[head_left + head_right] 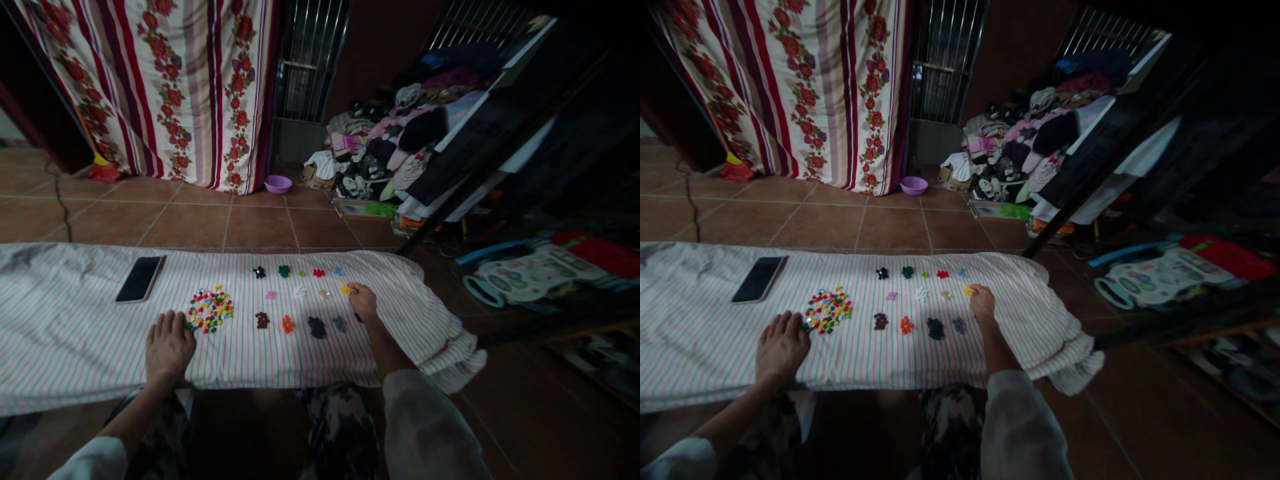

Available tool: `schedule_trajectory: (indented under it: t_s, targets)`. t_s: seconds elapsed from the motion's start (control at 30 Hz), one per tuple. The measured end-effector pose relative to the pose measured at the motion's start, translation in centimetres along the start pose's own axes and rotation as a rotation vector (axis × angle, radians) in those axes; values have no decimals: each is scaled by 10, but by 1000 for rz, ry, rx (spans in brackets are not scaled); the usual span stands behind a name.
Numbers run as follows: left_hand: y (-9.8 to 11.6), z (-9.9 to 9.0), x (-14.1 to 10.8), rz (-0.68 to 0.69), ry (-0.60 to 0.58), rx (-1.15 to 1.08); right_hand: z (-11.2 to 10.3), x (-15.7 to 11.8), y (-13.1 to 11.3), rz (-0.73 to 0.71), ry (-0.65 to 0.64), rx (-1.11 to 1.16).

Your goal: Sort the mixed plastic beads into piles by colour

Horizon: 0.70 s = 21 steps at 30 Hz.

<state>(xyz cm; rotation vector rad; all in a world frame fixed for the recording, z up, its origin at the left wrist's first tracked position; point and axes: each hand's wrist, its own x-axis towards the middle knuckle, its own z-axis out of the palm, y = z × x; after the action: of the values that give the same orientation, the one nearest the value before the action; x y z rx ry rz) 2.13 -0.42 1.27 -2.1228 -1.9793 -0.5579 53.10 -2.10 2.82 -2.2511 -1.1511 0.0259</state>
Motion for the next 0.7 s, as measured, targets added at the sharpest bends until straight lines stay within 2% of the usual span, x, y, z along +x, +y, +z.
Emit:
schedule_trajectory:
  t_s: [0.2,0.37,0.53,0.7]
  targets:
    - [2,-3,1,-44,-41,-43,-3,-3,-10,-24,66,74]
    - [3,-4,2,-49,-72,-29,3,-13,-32,-114,18,120]
    - [3,-6,3,-60,-82,-39,19,-34,-68,-270,-13,232]
    - [4,-6,3,-67,-73,-38,39,-69,-123,-383,-90,370]
